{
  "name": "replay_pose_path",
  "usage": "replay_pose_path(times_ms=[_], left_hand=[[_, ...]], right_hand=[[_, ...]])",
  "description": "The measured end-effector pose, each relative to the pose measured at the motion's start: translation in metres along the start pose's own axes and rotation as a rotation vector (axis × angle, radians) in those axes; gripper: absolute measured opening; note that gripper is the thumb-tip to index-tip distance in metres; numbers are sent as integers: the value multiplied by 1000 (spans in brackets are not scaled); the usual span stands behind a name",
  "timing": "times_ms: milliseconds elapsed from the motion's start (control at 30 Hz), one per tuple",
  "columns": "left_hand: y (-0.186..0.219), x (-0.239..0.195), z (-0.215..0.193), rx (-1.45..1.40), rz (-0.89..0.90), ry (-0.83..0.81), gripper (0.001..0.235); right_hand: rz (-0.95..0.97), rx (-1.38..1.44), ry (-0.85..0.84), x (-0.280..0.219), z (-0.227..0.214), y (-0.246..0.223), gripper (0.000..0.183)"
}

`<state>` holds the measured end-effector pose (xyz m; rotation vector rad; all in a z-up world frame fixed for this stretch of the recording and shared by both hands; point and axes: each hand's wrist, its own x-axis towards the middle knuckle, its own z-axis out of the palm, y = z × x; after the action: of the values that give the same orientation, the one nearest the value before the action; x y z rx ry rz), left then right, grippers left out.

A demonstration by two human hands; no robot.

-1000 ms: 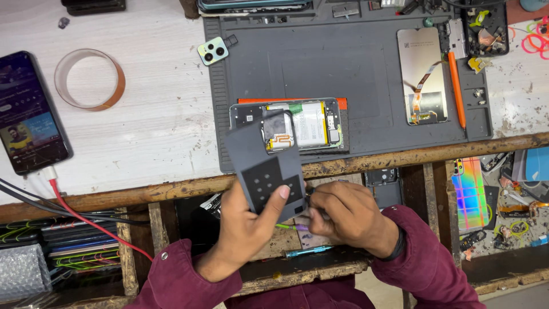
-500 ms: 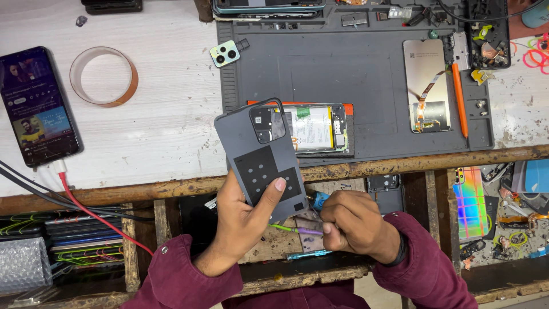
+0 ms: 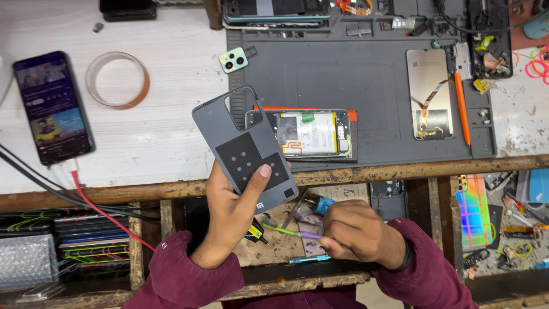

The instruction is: The person disassembles a smartphone, removes the camera module, and uses a screwdriver to work on the back cover. They then wipe the back cover with a cloth and apply glue around the camera module area.

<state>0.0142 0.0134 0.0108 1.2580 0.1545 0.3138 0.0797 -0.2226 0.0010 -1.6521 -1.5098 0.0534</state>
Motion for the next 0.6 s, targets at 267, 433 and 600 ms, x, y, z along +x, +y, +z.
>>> replay_pose_path(times_ms=[267,433,600], left_hand=[[3,5,-5,-19,39,46,28],[-3,4,-9,-10,52,46,28],[-6,4,-10,71,74,52,29]], right_hand=[[136,188,-171,12,3,-8,26],[242,261,-232,13,0,-7,14],[321,225,-239,9,0,-9,21]])
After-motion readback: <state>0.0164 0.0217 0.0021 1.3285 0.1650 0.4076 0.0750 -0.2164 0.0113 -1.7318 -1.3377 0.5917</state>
